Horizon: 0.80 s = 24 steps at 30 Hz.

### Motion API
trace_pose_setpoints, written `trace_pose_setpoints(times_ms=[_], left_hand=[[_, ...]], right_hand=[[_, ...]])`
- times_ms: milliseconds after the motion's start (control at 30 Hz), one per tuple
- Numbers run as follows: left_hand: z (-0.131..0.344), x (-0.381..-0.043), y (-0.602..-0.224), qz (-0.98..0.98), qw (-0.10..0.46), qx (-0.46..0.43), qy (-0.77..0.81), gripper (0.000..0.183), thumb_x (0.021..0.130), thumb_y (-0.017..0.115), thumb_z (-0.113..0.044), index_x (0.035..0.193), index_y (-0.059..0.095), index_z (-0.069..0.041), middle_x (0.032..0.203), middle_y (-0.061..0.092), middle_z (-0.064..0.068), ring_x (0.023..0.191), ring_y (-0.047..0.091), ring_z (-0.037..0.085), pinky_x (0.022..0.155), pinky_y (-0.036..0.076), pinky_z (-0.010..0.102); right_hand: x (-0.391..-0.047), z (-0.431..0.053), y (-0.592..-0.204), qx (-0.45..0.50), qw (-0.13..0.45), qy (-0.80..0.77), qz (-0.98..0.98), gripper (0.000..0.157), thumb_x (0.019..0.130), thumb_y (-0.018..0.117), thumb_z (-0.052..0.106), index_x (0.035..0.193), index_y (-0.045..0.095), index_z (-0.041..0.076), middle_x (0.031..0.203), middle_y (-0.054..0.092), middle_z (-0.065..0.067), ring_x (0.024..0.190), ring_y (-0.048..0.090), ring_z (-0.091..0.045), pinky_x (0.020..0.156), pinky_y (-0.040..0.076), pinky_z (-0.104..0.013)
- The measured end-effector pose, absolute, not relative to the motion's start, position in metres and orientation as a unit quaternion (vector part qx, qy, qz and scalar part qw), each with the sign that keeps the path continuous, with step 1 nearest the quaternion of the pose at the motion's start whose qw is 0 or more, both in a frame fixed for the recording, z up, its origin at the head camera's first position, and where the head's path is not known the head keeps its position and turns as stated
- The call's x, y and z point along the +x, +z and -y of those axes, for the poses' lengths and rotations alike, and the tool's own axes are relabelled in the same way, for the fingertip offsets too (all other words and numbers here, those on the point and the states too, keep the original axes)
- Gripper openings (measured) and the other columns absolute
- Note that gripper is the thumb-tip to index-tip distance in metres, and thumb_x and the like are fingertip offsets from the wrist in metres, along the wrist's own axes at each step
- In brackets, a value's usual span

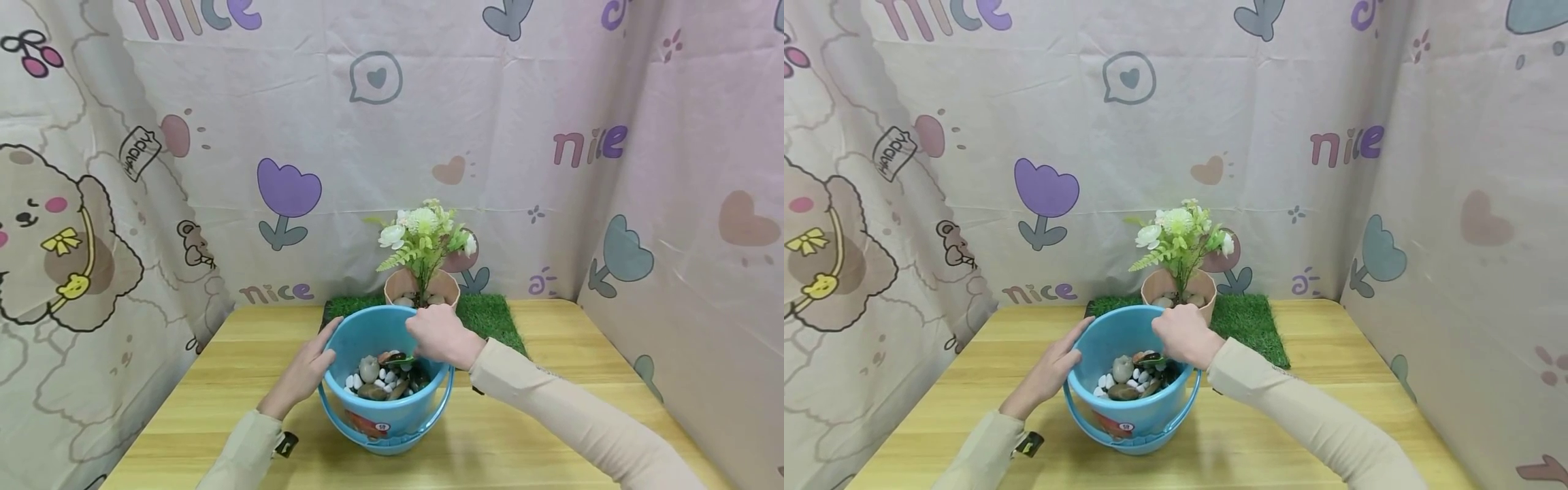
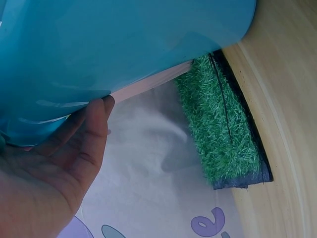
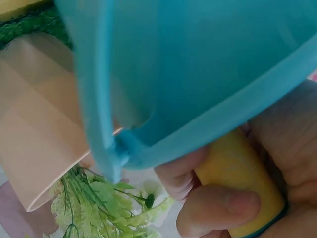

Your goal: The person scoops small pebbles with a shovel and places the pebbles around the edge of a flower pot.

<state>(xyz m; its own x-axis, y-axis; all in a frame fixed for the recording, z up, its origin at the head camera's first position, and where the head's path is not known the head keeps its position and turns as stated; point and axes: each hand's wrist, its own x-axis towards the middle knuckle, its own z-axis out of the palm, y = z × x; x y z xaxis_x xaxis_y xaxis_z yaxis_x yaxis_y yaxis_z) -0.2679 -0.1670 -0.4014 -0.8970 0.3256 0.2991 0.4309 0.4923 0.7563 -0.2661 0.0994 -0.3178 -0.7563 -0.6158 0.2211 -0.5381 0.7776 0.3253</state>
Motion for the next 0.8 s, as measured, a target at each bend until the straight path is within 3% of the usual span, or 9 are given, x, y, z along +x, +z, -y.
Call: trace_pose_setpoints(times_ms=[200,433,800], left_hand=[[0.167,-0.269,-0.403,0.861,0.060,-0.227,-0.452,0.065,0.092,0.039,-0.008,0.156,0.026,-0.014,0.145,0.050,0.019,0.117,0.062,0.035,0.085,0.056,0.044],[0.167,-0.268,-0.403,0.864,0.056,-0.217,-0.451,0.066,0.092,0.039,-0.009,0.156,0.026,-0.017,0.145,0.051,0.015,0.117,0.062,0.033,0.086,0.055,0.044],[0.167,-0.268,-0.401,0.861,0.061,-0.223,-0.453,0.066,0.091,0.039,-0.009,0.156,0.026,-0.017,0.146,0.049,0.016,0.120,0.060,0.034,0.088,0.054,0.046]], right_hand=[[-0.265,-0.098,-0.322,0.304,0.179,-0.134,0.926,0.034,0.070,0.084,0.044,0.064,0.062,0.019,0.055,0.055,0.003,0.045,0.049,-0.012,0.040,0.043,-0.031],[-0.261,-0.101,-0.331,0.328,0.220,-0.118,0.911,0.038,0.075,0.081,0.041,0.058,0.054,0.020,0.048,0.041,0.006,0.042,0.040,-0.008,0.036,0.034,-0.025],[-0.257,-0.111,-0.338,0.348,0.292,-0.082,0.887,0.052,0.077,0.079,0.036,0.050,0.037,0.022,0.055,0.038,0.006,0.046,0.032,-0.006,0.038,0.026,-0.022]])
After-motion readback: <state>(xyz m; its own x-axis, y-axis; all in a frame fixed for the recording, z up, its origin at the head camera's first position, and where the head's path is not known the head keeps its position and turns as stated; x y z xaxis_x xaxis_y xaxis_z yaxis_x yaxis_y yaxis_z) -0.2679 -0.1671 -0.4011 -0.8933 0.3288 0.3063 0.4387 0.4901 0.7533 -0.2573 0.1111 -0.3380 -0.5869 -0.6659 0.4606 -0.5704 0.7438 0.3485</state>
